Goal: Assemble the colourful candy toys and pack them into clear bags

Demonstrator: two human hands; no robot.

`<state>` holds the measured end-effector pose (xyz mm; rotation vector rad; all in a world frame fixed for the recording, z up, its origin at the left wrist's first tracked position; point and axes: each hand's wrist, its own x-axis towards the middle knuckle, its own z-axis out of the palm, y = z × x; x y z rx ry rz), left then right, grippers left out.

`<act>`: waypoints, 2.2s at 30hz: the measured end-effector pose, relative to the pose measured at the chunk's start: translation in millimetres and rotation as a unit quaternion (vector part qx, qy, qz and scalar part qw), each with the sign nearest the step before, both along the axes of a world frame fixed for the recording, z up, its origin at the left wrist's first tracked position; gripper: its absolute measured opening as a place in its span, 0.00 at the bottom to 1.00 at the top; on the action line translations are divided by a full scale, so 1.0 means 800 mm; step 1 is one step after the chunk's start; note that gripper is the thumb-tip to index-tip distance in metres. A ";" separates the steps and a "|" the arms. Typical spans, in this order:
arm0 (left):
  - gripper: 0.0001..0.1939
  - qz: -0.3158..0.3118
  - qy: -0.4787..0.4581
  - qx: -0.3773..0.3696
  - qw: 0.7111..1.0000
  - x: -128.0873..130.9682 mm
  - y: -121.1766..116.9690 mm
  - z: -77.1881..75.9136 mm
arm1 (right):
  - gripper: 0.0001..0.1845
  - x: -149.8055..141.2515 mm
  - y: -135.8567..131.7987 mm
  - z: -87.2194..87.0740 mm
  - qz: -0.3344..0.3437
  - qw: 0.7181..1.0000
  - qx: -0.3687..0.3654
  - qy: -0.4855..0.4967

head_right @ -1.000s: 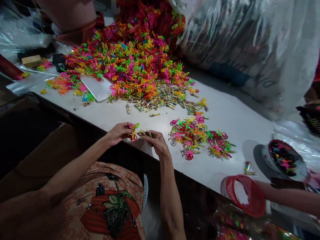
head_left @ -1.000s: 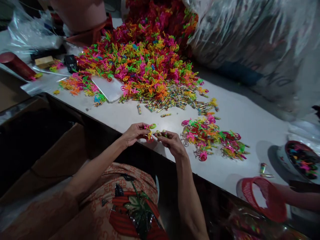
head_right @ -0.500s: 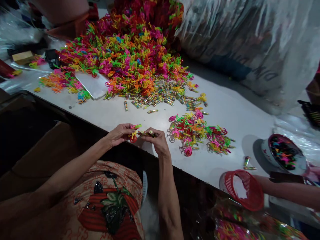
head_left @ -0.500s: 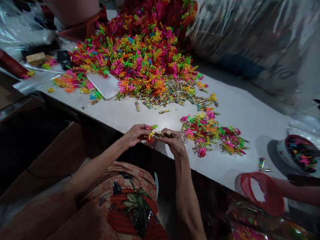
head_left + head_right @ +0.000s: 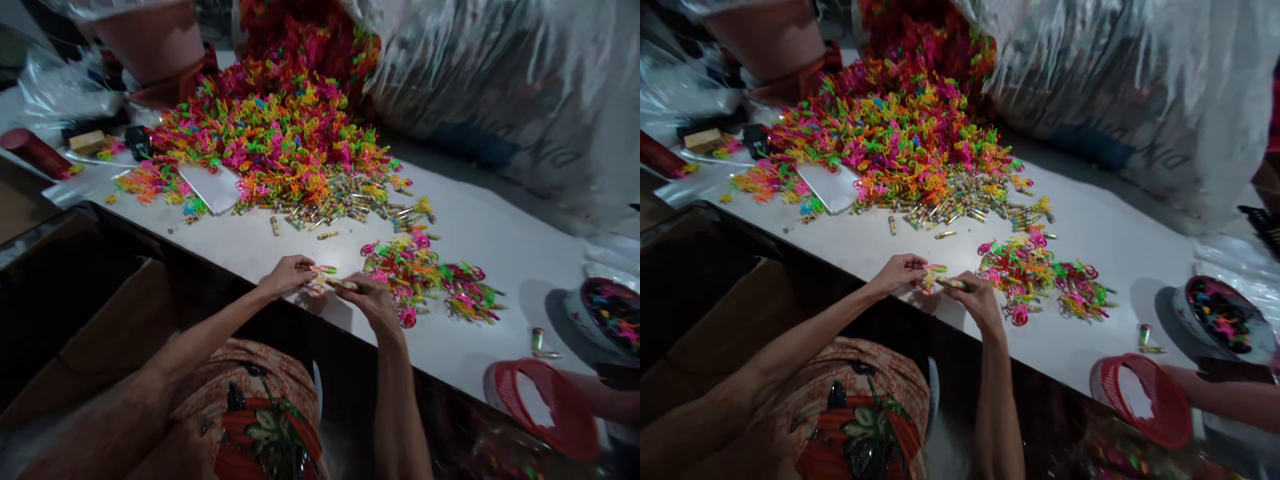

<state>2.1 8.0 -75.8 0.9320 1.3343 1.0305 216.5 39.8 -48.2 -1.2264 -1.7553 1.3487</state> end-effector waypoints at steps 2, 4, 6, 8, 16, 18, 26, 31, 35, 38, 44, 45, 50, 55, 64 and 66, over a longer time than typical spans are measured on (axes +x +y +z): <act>0.14 0.033 0.169 0.074 0.982 -0.017 0.023 0.005 | 0.14 0.033 0.014 0.009 -0.084 0.991 0.090 -0.060; 0.14 0.082 0.358 0.139 0.920 -0.046 0.052 0.014 | 0.18 0.055 0.027 0.014 -0.193 0.956 0.184 -0.125; 0.17 0.114 0.499 0.161 0.844 -0.079 0.081 0.023 | 0.20 0.054 0.035 0.013 -0.230 0.932 0.227 -0.162; 0.21 0.108 0.575 0.155 0.796 -0.109 0.107 0.029 | 0.21 0.025 0.035 0.006 -0.176 0.951 0.203 -0.150; 0.24 0.066 0.618 0.108 0.776 -0.162 0.142 0.035 | 0.16 -0.085 0.011 -0.037 -0.057 0.998 -0.006 -0.014; 0.22 0.124 0.563 0.144 0.804 -0.164 0.138 0.040 | 0.15 -0.082 0.008 -0.040 -0.073 0.996 -0.046 0.022; 0.05 0.250 -0.061 0.060 0.964 -0.109 0.078 0.032 | 0.20 -0.108 -0.001 -0.027 -0.119 0.975 -0.122 0.140; 0.09 0.202 -0.185 -0.053 0.960 -0.063 0.031 0.022 | 0.18 -0.122 -0.003 -0.015 -0.128 0.962 -0.165 0.178; 0.12 0.145 0.002 -0.027 0.989 -0.049 0.007 0.019 | 0.16 -0.114 -0.004 -0.007 -0.166 0.955 -0.145 0.200; 0.22 0.051 0.173 0.029 0.983 -0.045 0.000 0.023 | 0.14 -0.107 -0.002 0.001 -0.165 0.967 -0.079 0.179; 0.22 0.045 -0.105 0.009 0.993 -0.034 0.003 0.030 | 0.13 -0.089 0.002 0.002 -0.033 0.979 -0.150 0.134; 0.22 0.055 -0.148 -0.011 0.987 -0.033 0.002 0.028 | 0.13 -0.086 0.001 0.000 -0.030 0.975 -0.168 0.143; 0.20 0.073 -0.247 -0.077 0.963 -0.029 -0.008 0.016 | 0.12 -0.072 0.000 -0.008 -0.030 0.962 -0.217 0.162; 0.21 0.048 -0.258 -0.078 0.962 -0.028 -0.014 0.016 | 0.12 -0.066 0.005 -0.008 0.006 0.953 -0.253 0.164; 0.21 0.053 -0.259 -0.112 0.958 -0.030 -0.019 0.013 | 0.10 -0.072 -0.002 -0.009 0.019 0.969 -0.194 0.153; 0.19 0.069 -0.228 -0.100 0.966 -0.031 -0.017 0.008 | 0.09 -0.074 -0.007 -0.006 0.007 0.980 -0.151 0.128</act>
